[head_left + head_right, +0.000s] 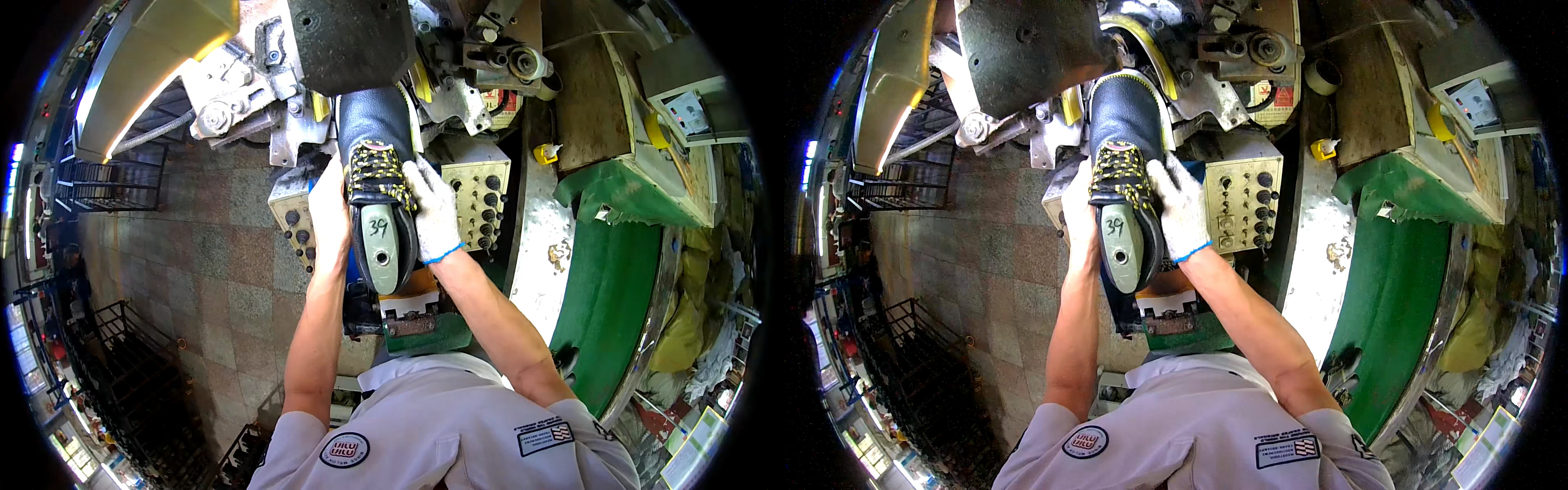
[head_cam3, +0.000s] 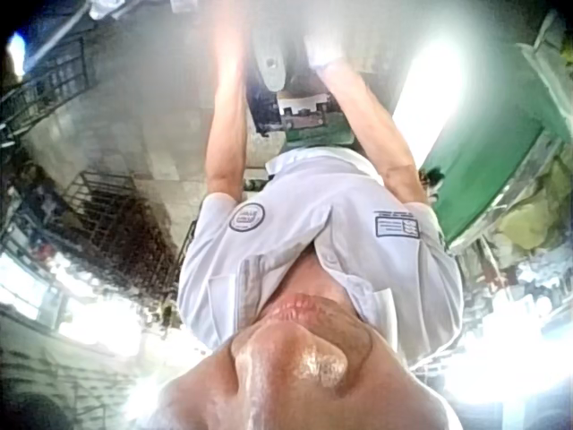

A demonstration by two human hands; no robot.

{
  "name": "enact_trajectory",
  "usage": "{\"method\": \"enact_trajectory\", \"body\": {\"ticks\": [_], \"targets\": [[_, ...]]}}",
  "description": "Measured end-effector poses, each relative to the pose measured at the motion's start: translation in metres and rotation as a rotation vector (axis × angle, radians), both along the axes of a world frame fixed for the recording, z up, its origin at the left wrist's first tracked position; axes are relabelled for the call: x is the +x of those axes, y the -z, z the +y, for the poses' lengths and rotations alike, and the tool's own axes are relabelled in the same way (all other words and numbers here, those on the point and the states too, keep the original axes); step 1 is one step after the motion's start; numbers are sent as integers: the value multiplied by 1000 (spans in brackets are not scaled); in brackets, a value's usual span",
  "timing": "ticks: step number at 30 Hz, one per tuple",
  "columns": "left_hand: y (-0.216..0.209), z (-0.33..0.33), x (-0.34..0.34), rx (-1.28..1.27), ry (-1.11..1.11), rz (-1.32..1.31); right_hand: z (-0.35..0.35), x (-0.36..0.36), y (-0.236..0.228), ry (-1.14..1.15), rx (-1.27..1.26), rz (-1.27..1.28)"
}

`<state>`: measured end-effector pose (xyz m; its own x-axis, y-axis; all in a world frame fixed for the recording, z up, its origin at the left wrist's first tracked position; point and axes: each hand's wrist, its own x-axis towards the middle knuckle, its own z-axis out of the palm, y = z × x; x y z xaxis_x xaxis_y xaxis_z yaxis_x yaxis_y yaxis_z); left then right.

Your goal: The person places a shoe upper onto a lasting machine, secures the material by hand, and operates the machine controls to stretch it. They then remove the shoe from the machine and place it onto a moving conveyor belt.

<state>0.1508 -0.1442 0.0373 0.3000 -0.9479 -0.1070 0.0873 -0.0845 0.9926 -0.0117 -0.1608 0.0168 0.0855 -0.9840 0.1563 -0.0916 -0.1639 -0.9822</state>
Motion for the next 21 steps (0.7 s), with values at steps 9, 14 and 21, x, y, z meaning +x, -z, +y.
{"method": "enact_trajectory", "body": {"ticks": [9, 14, 21], "targets": [[-12, 31, -29, 158, 65, 798, -8, 6, -19, 165, 393, -430], [-5, 31, -21, 105, 78, 784, -5, 5, -31, 28, 263, -219], [7, 26, -29, 103, 29, 777, -6, 5, -15, 110, 403, -253]]}}
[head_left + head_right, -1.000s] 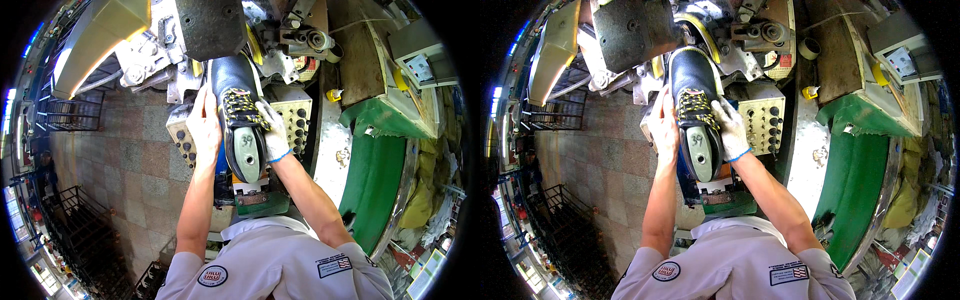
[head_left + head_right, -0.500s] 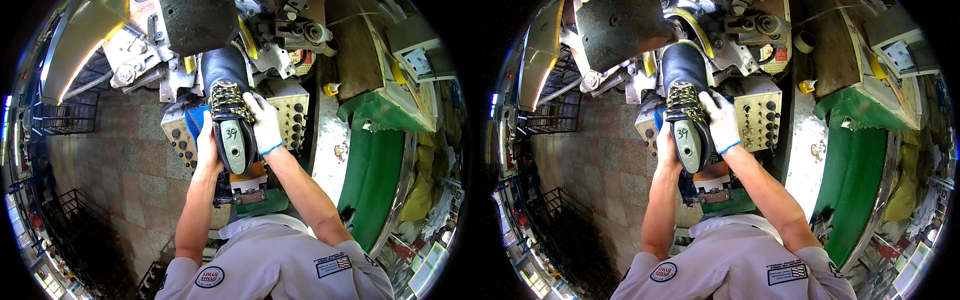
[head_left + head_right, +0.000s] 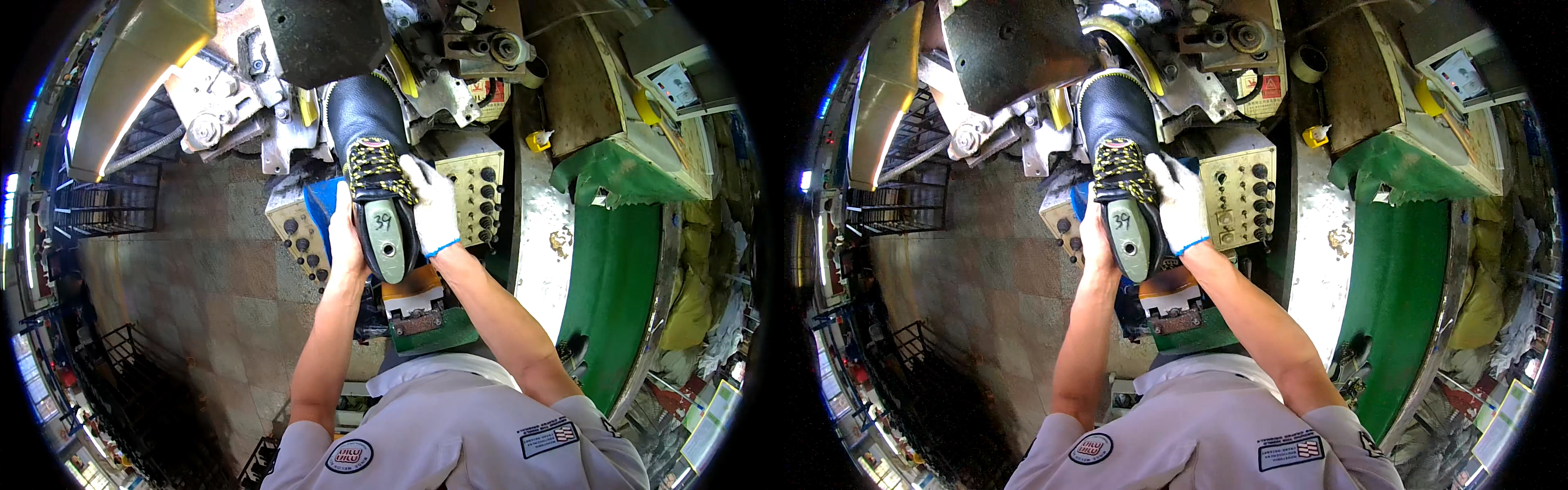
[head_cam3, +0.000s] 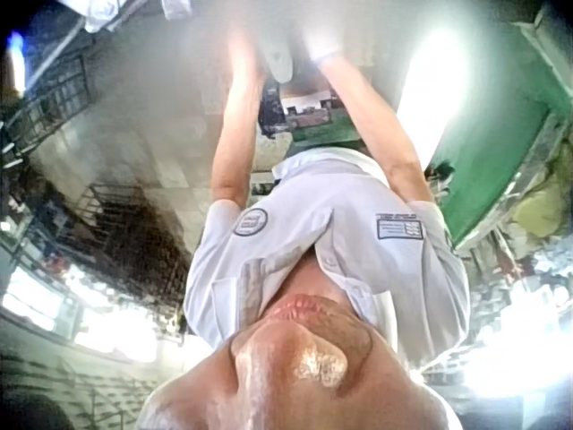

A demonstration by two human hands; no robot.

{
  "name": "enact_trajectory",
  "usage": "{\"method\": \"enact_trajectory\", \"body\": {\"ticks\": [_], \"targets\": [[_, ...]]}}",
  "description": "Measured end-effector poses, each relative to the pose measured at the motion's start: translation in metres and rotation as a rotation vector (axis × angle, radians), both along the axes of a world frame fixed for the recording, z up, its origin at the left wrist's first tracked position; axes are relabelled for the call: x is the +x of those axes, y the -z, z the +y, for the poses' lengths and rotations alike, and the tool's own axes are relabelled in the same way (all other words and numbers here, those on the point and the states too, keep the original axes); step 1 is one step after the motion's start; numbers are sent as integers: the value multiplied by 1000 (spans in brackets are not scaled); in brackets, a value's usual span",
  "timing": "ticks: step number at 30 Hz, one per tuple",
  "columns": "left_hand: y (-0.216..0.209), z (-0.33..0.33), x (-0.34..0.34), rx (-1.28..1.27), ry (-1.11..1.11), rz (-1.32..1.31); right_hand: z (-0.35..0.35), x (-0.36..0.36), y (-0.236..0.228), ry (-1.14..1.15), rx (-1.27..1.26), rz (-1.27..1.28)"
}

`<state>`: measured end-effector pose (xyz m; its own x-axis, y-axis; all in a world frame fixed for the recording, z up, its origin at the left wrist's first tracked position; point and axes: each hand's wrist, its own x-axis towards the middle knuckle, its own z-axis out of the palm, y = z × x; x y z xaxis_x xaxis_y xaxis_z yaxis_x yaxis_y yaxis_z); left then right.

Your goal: The person places a shoe upper onto a lasting machine, secures the material by hand, and operates the machine controls to stretch it. They then remove the shoe from the machine and place it onto a moving conveyor belt.

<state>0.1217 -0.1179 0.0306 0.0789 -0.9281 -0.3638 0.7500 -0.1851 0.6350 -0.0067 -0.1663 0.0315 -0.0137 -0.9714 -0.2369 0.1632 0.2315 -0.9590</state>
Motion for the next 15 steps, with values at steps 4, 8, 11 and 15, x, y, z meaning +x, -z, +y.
{"method": "enact_trajectory", "body": {"ticks": [4, 8, 11, 15], "targets": [[0, -5, -4, -16, 28, -2, -2, 0, 6, 28, 9, -89], [8, -6, 1, -8, 21, -2, 2, 3, 11, -22, -16, -93], [19, -10, 1, -70, 17, -54, 0, 3, 29, 13, -346, 188], [29, -8, 8, -119, 28, -162, -1, 7, 27, 18, -401, 236]]}}
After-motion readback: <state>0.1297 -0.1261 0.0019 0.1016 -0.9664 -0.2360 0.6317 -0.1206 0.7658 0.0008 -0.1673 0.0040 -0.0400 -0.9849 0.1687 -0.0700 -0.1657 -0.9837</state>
